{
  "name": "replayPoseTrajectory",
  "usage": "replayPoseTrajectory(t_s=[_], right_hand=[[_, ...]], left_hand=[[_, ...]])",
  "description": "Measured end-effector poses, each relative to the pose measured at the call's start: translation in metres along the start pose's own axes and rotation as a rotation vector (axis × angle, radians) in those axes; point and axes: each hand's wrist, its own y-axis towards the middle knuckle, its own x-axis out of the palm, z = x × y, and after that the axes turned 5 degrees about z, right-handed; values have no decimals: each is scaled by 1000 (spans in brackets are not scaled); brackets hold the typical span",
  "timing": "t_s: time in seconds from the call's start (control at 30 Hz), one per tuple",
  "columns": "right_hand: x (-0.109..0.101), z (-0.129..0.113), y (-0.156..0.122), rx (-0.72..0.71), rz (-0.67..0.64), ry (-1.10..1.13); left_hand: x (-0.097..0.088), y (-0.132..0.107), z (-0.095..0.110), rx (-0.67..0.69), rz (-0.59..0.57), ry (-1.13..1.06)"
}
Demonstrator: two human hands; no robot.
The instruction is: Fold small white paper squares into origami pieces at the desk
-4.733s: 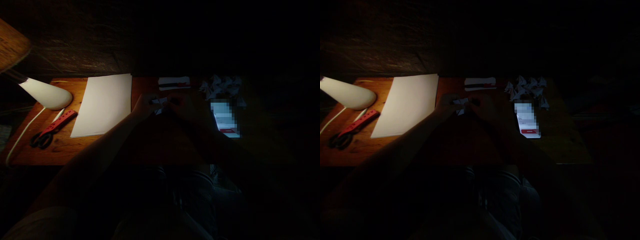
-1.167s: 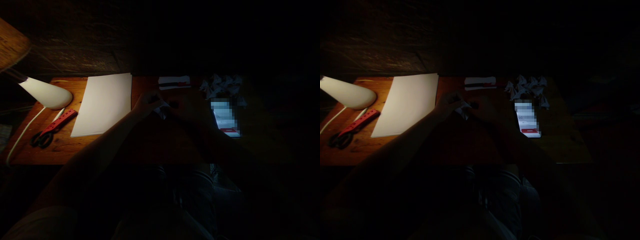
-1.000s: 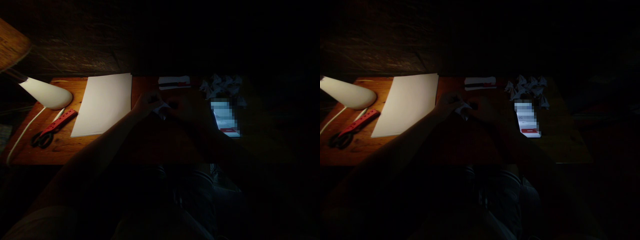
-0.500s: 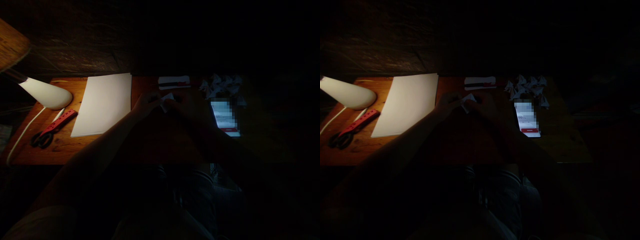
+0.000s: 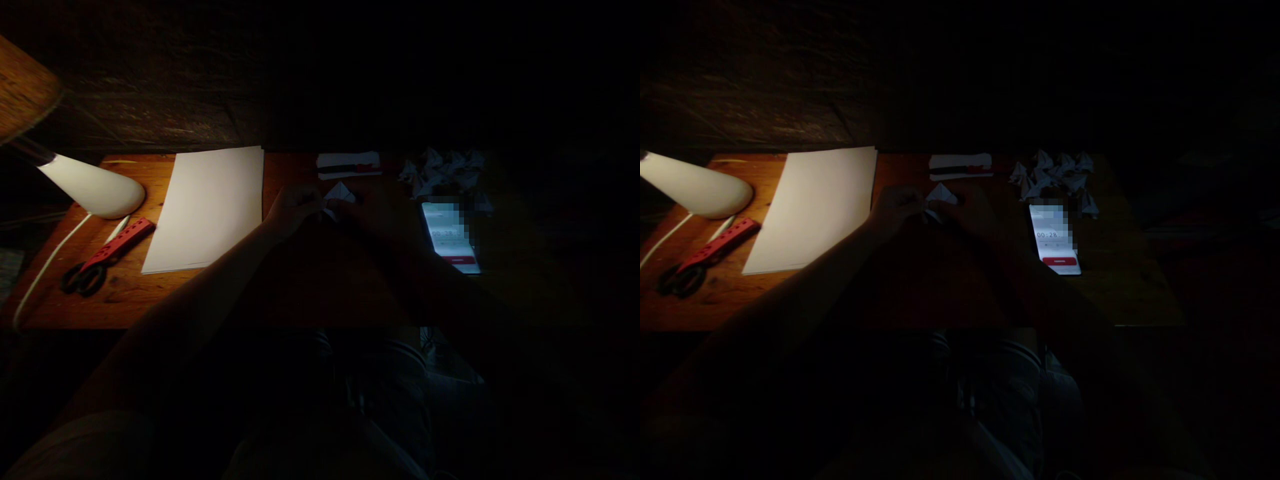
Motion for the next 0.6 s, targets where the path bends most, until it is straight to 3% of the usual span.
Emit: replayPoseTrajectory(t_s=[0.4, 0.6], right_hand=[[6, 13, 7, -18, -11, 3], [-1, 5, 4, -18, -31, -71]], left_hand=[[1, 1, -2, 96, -21, 50], [0, -2, 4, 33, -26, 84]])
